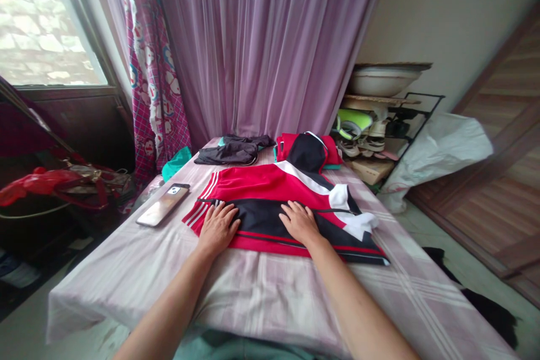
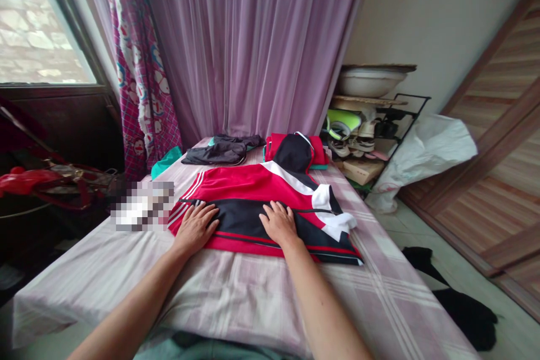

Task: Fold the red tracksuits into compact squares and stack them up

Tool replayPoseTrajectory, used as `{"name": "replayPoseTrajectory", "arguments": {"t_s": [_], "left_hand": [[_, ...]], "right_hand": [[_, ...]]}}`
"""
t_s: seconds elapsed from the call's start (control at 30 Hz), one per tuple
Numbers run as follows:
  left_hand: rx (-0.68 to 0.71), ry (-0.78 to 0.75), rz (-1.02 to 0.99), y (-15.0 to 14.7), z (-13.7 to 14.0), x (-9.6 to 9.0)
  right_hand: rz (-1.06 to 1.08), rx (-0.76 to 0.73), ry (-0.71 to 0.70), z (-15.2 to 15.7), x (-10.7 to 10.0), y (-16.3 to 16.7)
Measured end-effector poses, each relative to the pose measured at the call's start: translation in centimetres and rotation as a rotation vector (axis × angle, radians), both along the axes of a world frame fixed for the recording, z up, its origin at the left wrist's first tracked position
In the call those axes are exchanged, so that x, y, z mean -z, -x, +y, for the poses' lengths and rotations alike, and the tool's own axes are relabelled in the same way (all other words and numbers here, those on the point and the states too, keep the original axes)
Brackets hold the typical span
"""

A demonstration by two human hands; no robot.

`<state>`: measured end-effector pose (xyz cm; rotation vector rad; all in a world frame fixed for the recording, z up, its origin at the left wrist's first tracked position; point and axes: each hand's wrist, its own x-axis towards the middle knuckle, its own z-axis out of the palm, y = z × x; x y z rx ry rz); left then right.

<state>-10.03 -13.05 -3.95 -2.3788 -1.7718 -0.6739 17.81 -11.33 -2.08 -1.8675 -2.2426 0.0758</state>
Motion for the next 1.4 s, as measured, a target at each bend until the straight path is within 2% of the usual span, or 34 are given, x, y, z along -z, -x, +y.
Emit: {"name": "replayPoseTrajectory", "arguments": {"t_s": [0.5,0.93,1.4], "left_hand": [[0.001,-0.02,0.026,0.3,0.0,-0.1],[-0.012,0.016,0.052,0.2,-0.3,-0.6],[-0.026,0.09,0.034,-0.1,-0.5,-1.5]], "right_hand": [[0.105,-0.024,-0.103,-0.6,0.3,-0.4],[0.195,-0.034,-0.106,-0.4,0.4,-0.9],[0.181,-0.039,-0.081,-0.6,0.2,-0.9]]}}
